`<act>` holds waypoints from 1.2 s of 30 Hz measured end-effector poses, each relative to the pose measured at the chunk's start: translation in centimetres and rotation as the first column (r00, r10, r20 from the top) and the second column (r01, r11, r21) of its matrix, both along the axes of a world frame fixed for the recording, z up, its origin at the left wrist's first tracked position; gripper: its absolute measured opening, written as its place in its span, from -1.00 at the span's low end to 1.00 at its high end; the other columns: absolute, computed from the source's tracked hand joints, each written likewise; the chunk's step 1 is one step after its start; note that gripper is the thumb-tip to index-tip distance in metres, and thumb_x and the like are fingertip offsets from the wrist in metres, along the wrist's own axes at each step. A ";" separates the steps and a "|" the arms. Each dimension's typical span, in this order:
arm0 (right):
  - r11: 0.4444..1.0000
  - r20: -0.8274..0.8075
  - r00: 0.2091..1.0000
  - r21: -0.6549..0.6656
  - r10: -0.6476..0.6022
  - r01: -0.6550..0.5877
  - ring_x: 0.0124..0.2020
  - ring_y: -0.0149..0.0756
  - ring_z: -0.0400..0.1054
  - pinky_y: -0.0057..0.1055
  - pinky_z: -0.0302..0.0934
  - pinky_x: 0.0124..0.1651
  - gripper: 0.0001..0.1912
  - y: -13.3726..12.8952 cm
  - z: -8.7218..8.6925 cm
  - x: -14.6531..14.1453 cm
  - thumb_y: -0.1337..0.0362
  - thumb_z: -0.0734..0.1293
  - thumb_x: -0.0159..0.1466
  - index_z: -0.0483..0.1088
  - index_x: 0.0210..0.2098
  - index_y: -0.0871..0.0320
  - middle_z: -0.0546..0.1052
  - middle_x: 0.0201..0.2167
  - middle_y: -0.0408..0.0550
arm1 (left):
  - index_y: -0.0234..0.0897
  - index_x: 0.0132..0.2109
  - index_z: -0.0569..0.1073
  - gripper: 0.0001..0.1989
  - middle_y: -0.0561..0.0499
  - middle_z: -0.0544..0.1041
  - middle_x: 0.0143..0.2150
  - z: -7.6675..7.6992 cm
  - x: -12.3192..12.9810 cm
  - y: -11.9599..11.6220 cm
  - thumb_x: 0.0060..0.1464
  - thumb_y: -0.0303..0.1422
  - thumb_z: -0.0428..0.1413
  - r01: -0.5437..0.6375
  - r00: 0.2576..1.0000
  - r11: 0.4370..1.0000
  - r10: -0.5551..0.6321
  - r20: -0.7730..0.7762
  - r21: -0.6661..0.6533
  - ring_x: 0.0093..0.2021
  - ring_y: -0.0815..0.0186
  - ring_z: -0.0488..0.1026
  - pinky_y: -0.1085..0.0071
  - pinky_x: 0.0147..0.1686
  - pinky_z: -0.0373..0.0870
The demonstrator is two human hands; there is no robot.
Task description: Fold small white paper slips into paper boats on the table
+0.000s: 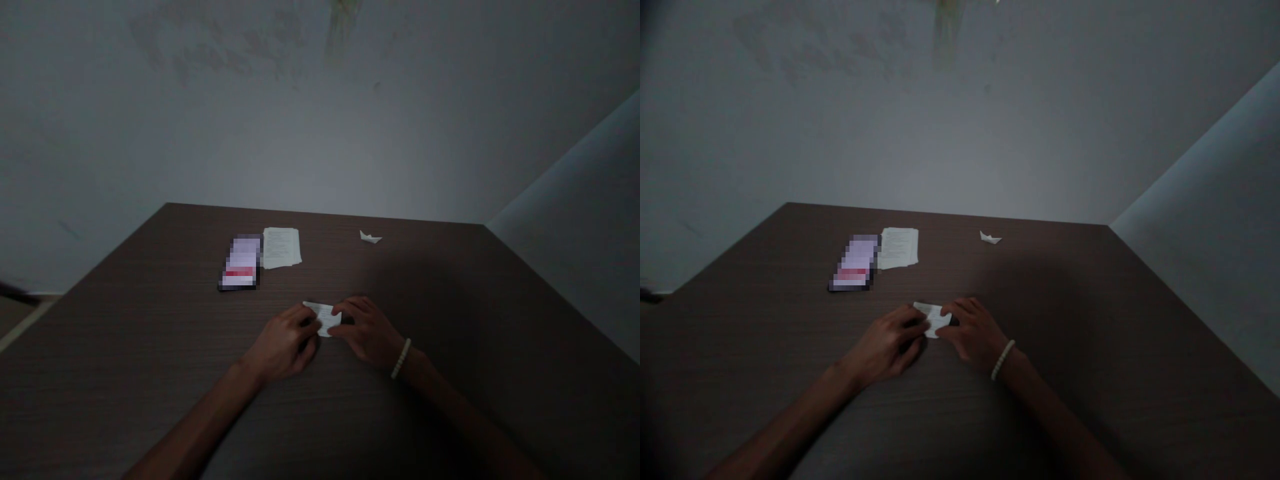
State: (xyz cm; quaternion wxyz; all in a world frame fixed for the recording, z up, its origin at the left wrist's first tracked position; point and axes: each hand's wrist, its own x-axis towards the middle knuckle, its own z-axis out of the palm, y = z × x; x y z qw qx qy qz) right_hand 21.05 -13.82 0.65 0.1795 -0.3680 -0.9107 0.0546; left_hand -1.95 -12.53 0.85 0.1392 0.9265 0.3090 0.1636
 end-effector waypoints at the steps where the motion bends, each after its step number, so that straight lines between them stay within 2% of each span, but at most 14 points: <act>1: 1.000 -0.001 1.000 -0.004 -0.007 0.007 -0.01 -0.19 0.21 -0.20 0.11 0.04 -0.73 0.0 -0.1 0.1 0.43 0.33 0.24 0.51 -0.13 -0.03 0.43 -0.04 -0.05 | -0.30 -0.16 0.50 -0.78 -0.10 0.40 -0.22 0.0 0.0 0.0 0.16 -0.43 -0.03 0.007 1.000 1.000 -0.007 -0.020 0.015 -0.19 0.19 0.36 0.26 -0.22 0.40; 7: 1.000 -0.013 1.000 -0.008 0.005 -0.005 -0.03 -0.20 0.24 -0.20 0.11 0.02 -0.80 0.3 -0.5 0.3 0.40 0.32 0.27 0.51 -0.19 0.01 0.48 -0.08 -0.09 | -0.32 -0.15 0.47 -0.81 -0.11 0.39 -0.20 0.0 -0.1 -0.2 0.17 -0.43 -0.02 0.039 0.994 0.996 -0.030 -0.101 0.081 -0.15 0.18 0.35 0.21 -0.15 0.41; 13: 1.000 -0.042 0.999 -0.021 0.007 -0.008 -0.08 -0.24 0.29 -0.25 0.16 -0.03 -0.83 0.4 -0.3 0.4 0.43 0.34 0.25 0.52 -0.26 0.05 0.53 -0.12 -0.12 | -0.34 -0.13 0.45 -0.80 -0.12 0.39 -0.18 -0.2 -0.1 -0.3 0.16 -0.46 -0.02 0.064 0.997 0.996 -0.061 -0.050 0.059 -0.11 0.17 0.36 0.21 -0.09 0.41; 20: 0.998 -0.137 0.990 -0.060 -0.036 0.028 -0.08 -0.23 0.30 -0.24 0.20 0.02 -0.94 0.8 -0.8 0.7 0.34 0.37 0.25 0.51 -0.29 0.09 0.53 -0.14 -0.08 | -0.33 -0.10 0.46 -0.79 -0.12 0.39 -0.18 -0.4 -0.2 -0.1 0.16 -0.44 -0.01 0.107 0.994 0.993 -0.107 -0.004 0.053 -0.11 0.16 0.36 0.19 -0.10 0.41; 28: 0.995 -0.140 0.990 -0.100 -0.033 0.020 -0.06 -0.21 0.28 -0.22 0.19 0.04 -0.90 1.7 -0.9 0.7 0.36 0.33 0.27 0.50 -0.25 0.10 0.50 -0.09 -0.05 | -0.32 -0.08 0.45 -0.78 -0.14 0.38 -0.14 -0.2 -0.2 -0.2 0.18 -0.42 -0.03 0.094 0.995 0.994 -0.092 -0.041 0.049 -0.07 0.14 0.35 0.15 -0.06 0.40; 36: 0.988 -0.154 0.987 -0.152 -0.051 0.027 -0.12 -0.25 0.30 -0.25 0.16 0.00 -0.96 2.4 -0.1 0.3 0.33 0.36 0.26 0.48 -0.29 0.10 0.52 -0.20 -0.07 | -0.34 -0.07 0.45 -0.76 -0.13 0.43 -0.16 -0.2 -0.1 -0.2 0.14 -0.44 -0.01 0.091 0.996 0.995 -0.092 0.003 0.040 -0.09 0.15 0.38 0.16 -0.04 0.39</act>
